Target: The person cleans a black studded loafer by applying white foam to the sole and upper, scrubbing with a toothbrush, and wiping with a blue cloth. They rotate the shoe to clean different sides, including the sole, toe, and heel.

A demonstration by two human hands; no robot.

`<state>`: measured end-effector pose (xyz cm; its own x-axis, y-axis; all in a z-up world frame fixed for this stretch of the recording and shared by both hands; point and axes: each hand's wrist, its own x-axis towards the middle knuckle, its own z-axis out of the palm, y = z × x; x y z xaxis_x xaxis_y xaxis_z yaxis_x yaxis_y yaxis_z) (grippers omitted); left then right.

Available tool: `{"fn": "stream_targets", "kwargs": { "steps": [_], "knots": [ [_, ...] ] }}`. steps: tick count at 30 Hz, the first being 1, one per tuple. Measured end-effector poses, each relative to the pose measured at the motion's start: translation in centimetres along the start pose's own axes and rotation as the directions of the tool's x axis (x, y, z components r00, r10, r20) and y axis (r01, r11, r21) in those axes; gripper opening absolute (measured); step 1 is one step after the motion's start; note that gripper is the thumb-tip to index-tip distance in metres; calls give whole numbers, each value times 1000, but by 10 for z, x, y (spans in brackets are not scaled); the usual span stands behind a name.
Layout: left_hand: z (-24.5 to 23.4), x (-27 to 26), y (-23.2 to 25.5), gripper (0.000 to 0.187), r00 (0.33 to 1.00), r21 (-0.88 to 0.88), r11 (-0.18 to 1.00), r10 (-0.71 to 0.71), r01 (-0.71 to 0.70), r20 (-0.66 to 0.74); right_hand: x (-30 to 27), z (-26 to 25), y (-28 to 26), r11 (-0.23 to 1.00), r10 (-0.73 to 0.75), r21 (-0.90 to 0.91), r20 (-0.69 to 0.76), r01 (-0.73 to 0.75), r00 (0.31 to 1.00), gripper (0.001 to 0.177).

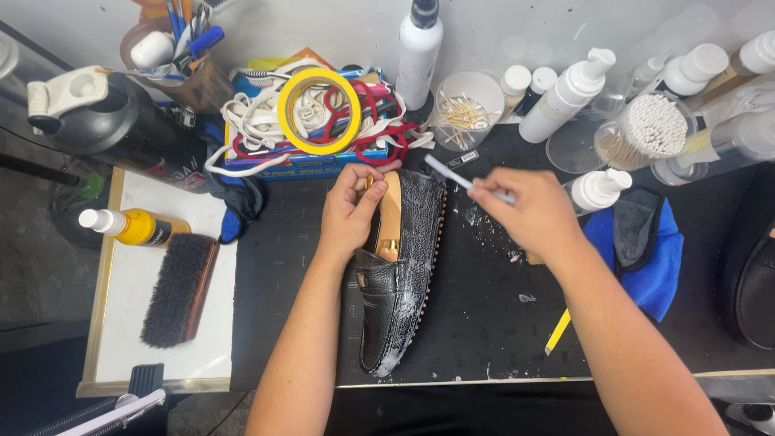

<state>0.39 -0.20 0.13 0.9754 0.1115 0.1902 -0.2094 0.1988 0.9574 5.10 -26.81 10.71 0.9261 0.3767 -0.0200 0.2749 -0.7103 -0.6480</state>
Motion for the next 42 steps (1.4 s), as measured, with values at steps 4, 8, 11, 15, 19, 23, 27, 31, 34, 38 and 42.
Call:
{"fn": "stream_targets", "kwargs": {
  "steps": [4,8,11,15,19,23,27,31,34,38,42],
  "knots": [
    [-1,-3,0,10,998,49,998,-35,37,-50,-26,6,10,983,-152,113,54,145,987,22],
    [-1,-4,-1,9,998,36,999,-28,30,-48,-37,11,17,988,-88,122,-51,94,995,22],
    [0,-3,0,9,999,38,999,9,-8,-42,-46,14,12,990,-112,74,-81,119,990,20],
    [-3,-5,-2,10,998,84,996,-10,15,-68,-70,16,-4,954,-257,208,189,217,948,20],
    [-2,-4,-7,13,996,104,994,-11,20,-87,-83,17,-12,986,-167,-20,-30,166,986,17],
    [-4,-4,-7,13,997,63,998,12,-8,-73,-101,19,-19,892,-450,49,38,448,892,18],
    [-3,-9,-6,14,995,143,990,4,11,-104,-112,28,-12,973,-225,43,-82,229,971,15],
    [-5,-4,-5,14,994,162,987,18,-1,-107,-122,41,-4,911,-399,115,0,396,917,19],
    [-6,-5,-8,14,995,137,990,25,-12,-99,-129,43,-9,885,-439,140,-68,444,896,13],
    [-5,-7,-7,15,994,106,994,29,-18,-106,-140,34,-37,873,-484,29,-86,488,871,13],
    [-4,-3,-4,14,994,116,993,48,-36,-100,-148,18,-63,796,-591,-221,-87,563,802,18]
  ]
}}
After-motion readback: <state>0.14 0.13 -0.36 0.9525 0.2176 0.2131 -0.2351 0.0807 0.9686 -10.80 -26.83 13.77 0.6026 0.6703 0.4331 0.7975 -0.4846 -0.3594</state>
